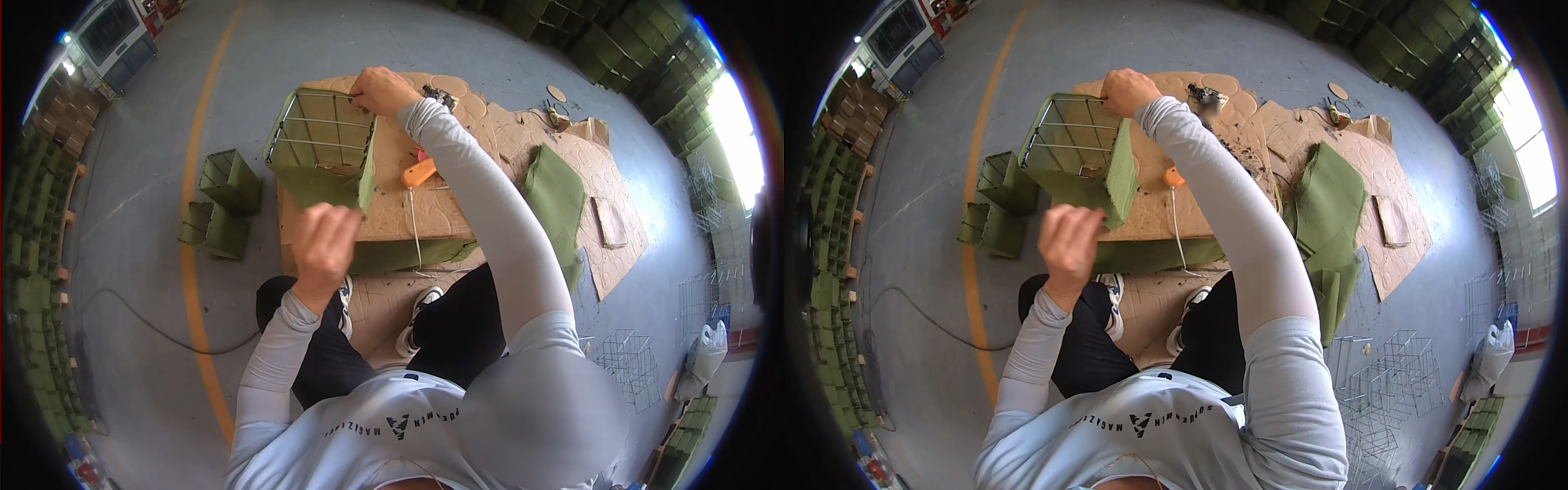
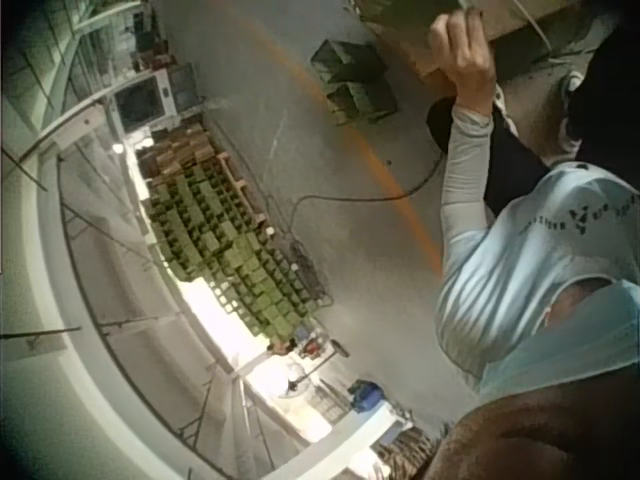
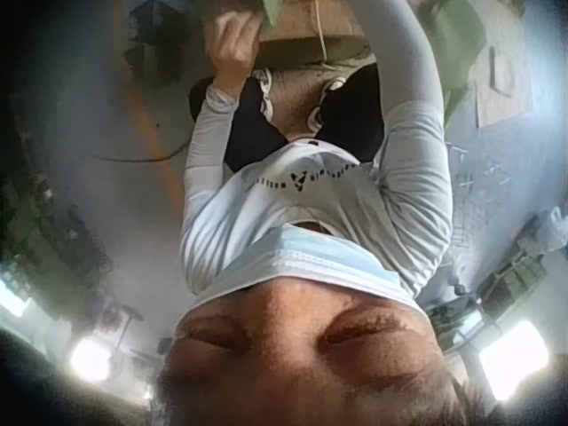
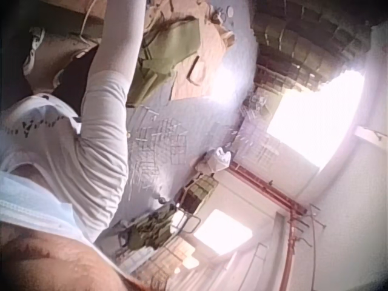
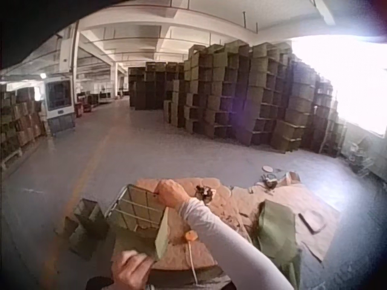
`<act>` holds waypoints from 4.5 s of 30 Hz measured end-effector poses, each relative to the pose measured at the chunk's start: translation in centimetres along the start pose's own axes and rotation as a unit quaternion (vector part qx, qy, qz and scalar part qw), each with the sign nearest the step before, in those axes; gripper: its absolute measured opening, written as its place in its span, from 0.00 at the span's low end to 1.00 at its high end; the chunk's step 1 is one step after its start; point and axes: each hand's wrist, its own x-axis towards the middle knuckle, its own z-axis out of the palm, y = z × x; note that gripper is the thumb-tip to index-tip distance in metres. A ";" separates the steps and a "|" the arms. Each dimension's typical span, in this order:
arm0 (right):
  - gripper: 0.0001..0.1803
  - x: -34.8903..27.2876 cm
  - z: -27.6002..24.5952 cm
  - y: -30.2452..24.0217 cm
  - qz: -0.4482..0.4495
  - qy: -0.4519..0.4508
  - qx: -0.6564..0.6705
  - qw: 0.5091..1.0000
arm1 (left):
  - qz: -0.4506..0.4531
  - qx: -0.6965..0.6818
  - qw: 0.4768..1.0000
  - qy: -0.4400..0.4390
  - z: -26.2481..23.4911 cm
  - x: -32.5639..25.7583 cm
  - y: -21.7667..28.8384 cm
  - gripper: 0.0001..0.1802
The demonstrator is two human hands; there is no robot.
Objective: Assembling storage bins by applying hot glue to wire frames and attaching green fabric panels.
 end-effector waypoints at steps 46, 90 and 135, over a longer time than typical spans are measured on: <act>0.13 1.4 0.4 0.1 0.115 -0.089 -0.025 0.989 | 0.003 0.088 0.991 -0.098 2.3 3.4 -2.7 0.12; 0.09 -6.3 -3.8 -4.7 -0.495 -0.142 -0.030 0.856 | 0.060 -0.265 0.921 -0.279 1.8 6.5 -9.3 0.08; 0.16 -13.5 2.0 -5.9 -0.157 0.211 -0.095 0.960 | 0.135 0.011 0.990 -0.041 2.6 3.1 -8.8 0.16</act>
